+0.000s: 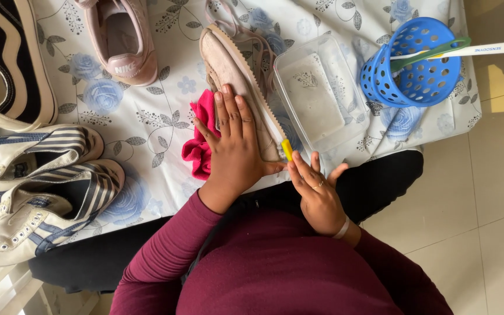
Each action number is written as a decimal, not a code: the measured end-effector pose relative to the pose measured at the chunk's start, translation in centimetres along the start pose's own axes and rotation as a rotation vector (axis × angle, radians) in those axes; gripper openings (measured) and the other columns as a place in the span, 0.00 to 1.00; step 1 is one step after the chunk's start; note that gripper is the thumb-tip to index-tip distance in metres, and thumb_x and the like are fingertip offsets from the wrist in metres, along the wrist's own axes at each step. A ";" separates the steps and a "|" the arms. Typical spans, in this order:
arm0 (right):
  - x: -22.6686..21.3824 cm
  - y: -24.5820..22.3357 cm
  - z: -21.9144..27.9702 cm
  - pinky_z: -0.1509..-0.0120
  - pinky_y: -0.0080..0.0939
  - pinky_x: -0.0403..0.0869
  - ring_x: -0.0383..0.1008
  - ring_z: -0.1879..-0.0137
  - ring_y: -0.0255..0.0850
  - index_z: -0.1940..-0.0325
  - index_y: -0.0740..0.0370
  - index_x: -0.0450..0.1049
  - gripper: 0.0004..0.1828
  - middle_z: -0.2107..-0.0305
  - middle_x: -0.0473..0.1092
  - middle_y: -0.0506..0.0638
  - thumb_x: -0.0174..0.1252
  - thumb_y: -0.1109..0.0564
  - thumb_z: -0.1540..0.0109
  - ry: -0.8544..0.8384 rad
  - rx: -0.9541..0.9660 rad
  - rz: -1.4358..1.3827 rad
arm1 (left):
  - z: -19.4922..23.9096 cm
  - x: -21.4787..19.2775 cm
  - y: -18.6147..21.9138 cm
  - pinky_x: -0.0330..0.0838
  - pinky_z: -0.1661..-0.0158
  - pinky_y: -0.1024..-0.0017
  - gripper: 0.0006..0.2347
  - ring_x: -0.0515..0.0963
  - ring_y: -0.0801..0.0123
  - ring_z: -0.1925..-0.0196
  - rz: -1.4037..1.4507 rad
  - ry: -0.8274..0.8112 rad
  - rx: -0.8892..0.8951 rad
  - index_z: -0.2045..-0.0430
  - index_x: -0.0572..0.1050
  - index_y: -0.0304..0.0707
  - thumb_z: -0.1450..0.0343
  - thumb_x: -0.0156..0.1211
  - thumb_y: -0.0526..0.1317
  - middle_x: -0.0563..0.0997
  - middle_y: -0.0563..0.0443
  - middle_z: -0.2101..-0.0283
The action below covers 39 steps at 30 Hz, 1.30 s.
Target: The person scrubs the sole and side of a pink sneaker using a yellow toothbrush dipped in a liquid solution. They repeatedly apply the brush to the shoe's surface and occasionally wipe it with a red cloth.
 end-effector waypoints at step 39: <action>-0.7 1.5 0.1 0.25 0.68 0.14 0.43 0.19 0.47 0.29 0.61 0.67 0.26 0.29 0.60 0.50 0.48 0.74 0.30 0.014 0.029 0.010 | -0.4 0.0 0.3 0.46 0.36 0.21 0.72 0.37 0.39 0.20 0.009 -0.028 0.003 0.26 0.40 0.24 0.50 0.62 0.89 0.37 0.28 0.23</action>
Point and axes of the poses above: each hand's wrist, its own z-axis away from the middle knuckle, its own x-axis out of the palm, y = z × x, the point moved 9 cm from there along -z, towards the middle knuckle
